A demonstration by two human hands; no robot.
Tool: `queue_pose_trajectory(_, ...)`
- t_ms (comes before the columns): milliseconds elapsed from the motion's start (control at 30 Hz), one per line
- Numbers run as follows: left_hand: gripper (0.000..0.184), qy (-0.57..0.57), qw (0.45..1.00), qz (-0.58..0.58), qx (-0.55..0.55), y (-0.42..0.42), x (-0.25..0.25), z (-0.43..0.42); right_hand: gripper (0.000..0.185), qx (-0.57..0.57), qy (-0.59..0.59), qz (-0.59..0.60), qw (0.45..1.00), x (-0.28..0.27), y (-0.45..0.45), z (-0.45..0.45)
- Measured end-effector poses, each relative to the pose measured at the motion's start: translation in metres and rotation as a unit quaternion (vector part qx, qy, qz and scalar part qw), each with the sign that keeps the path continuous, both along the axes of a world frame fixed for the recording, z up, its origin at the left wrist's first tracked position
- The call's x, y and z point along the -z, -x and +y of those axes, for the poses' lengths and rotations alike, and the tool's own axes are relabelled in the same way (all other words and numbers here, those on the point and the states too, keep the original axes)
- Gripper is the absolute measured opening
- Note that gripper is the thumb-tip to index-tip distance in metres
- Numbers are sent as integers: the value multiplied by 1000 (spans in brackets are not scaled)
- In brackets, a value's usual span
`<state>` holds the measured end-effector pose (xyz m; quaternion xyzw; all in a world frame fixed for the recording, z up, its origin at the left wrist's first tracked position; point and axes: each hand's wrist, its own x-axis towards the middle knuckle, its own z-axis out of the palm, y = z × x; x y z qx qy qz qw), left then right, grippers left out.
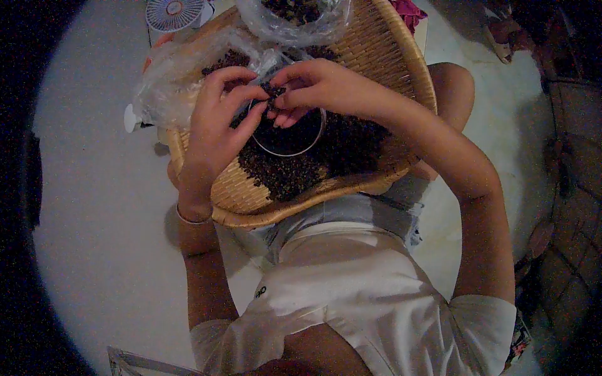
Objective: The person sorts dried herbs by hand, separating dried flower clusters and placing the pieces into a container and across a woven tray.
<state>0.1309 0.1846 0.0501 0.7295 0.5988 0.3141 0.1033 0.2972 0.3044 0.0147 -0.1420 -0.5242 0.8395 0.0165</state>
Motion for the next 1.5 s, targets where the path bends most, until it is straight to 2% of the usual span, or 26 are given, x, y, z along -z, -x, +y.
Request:
queue_pose_trajectory(167,15,8,1000,-25,8,4,2,0,26,5,7,5,1000,-4,-1,0)
queue_pose_trajectory(233,17,68,982,-174,-12,4,4,0,26,10,9,8,1000,-4,-1,0)
queue_pose_trajectory(367,20,58,985,-164,7,5,4,2,25,6,23,18,1000,0,0,0)
queue_pose_trajectory(467,23,101,974,-204,-3,3,5,0,22,9,24,18,1000,0,0,0)
queue_pose_trajectory(533,25,195,929,-312,-29,3,7,-2,21,9,25,18,999,1,0,0)
queue_pose_trajectory(633,25,212,902,-375,-27,4,10,-1,25,-10,32,20,999,1,-1,1)
queue_pose_trajectory(933,27,183,911,-367,-45,2,10,-3,21,-6,49,21,999,-9,-1,-3)
queue_pose_trajectory(1000,27,183,919,-346,-46,2,10,-3,17,10,66,-32,997,-12,0,-2)
queue_pose_trajectory(1500,23,150,946,-287,-30,2,12,-4,15,14,56,-2,998,-1,2,-4)
